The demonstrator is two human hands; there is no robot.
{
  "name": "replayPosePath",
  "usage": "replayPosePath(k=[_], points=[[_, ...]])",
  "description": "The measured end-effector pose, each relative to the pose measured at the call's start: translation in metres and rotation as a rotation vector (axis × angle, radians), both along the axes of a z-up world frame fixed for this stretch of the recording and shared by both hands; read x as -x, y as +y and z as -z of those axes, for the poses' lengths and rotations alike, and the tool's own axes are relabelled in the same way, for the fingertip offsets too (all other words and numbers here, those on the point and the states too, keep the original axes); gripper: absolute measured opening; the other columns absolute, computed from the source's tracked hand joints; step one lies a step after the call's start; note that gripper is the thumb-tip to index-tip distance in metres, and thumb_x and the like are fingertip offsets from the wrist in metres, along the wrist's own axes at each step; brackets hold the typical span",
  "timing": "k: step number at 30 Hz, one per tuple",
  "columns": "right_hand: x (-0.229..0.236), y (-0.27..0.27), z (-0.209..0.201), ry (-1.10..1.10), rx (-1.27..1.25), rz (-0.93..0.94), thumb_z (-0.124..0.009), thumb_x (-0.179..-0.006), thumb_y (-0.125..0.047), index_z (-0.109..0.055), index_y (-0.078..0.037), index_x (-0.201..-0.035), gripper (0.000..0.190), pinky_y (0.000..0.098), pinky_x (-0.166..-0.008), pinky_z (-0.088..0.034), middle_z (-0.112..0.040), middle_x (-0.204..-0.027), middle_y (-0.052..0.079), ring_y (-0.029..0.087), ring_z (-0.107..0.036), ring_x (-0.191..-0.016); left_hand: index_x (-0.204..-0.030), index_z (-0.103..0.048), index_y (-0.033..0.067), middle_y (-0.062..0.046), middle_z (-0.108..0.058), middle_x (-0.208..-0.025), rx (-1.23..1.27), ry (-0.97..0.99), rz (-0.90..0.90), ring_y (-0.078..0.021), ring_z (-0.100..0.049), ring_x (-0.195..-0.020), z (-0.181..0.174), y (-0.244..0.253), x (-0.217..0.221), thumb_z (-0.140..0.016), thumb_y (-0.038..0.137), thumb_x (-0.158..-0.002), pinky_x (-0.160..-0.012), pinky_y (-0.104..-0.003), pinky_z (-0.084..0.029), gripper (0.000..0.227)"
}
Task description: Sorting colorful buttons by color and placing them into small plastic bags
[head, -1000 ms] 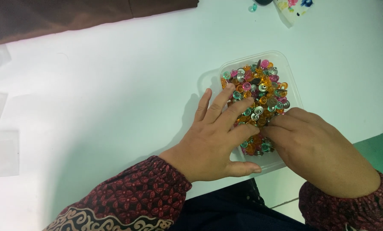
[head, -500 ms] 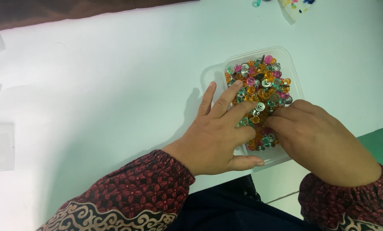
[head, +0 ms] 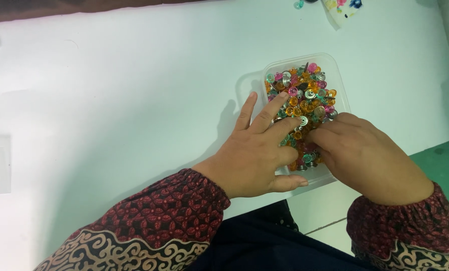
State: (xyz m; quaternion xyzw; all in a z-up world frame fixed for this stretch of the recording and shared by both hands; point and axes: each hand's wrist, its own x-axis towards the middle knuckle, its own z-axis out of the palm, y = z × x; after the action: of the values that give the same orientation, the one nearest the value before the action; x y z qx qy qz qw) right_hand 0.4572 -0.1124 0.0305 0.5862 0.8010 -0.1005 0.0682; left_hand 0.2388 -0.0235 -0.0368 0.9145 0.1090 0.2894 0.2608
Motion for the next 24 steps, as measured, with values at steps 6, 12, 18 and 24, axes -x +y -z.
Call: replayPosePath(k=[6,12,18,24], points=[[0.002,-0.002,-0.004,0.045,-0.023,0.033,-0.062,-0.087,-0.005,-0.068,-0.013,-0.097,0.014,0.0415,-0.085,-0.052,-0.064,-0.084,0.004,0.028,-0.060,-0.081,-0.084,-0.079,0.0196,-0.013,-0.061,-0.134,-0.019,-0.003,-0.014,-0.0439,-0.028,-0.150,0.000,0.000,-0.001,-0.066,0.062,-0.085,-0.122,-0.073,-0.006,0.044],[0.009,0.000,-0.008,0.068,-0.040,-0.039,-0.063,-0.088,-0.006,-0.070,-0.017,-0.100,0.018,0.0417,-0.085,-0.051,-0.064,-0.082,0.001,0.027,-0.061,-0.078,-0.084,-0.078,0.0192,-0.013,-0.061,-0.133,-0.027,-0.027,-0.025,-0.0442,-0.029,-0.149,0.002,-0.001,-0.001,-0.066,0.062,-0.085,-0.123,-0.073,-0.008,0.044],[0.018,0.002,-0.007,0.067,-0.035,0.041,-0.062,-0.092,-0.010,-0.072,-0.017,-0.087,0.014,0.0437,-0.079,-0.052,-0.070,-0.082,0.000,0.029,-0.064,-0.078,-0.083,-0.078,0.0182,-0.012,-0.062,-0.130,-0.023,-0.042,-0.032,-0.0443,-0.030,-0.148,0.003,-0.002,-0.002,-0.067,0.061,-0.084,-0.122,-0.075,-0.009,0.044],[0.018,0.003,-0.003,0.008,-0.021,0.068,-0.060,-0.093,-0.010,-0.066,-0.015,-0.075,0.019,0.0437,-0.074,-0.050,-0.064,-0.074,0.002,0.028,-0.059,-0.073,-0.084,-0.079,0.0175,-0.015,-0.062,-0.133,-0.041,-0.029,-0.025,-0.0454,-0.029,-0.148,0.003,-0.001,-0.002,-0.066,0.061,-0.086,-0.121,-0.075,-0.009,0.046]])
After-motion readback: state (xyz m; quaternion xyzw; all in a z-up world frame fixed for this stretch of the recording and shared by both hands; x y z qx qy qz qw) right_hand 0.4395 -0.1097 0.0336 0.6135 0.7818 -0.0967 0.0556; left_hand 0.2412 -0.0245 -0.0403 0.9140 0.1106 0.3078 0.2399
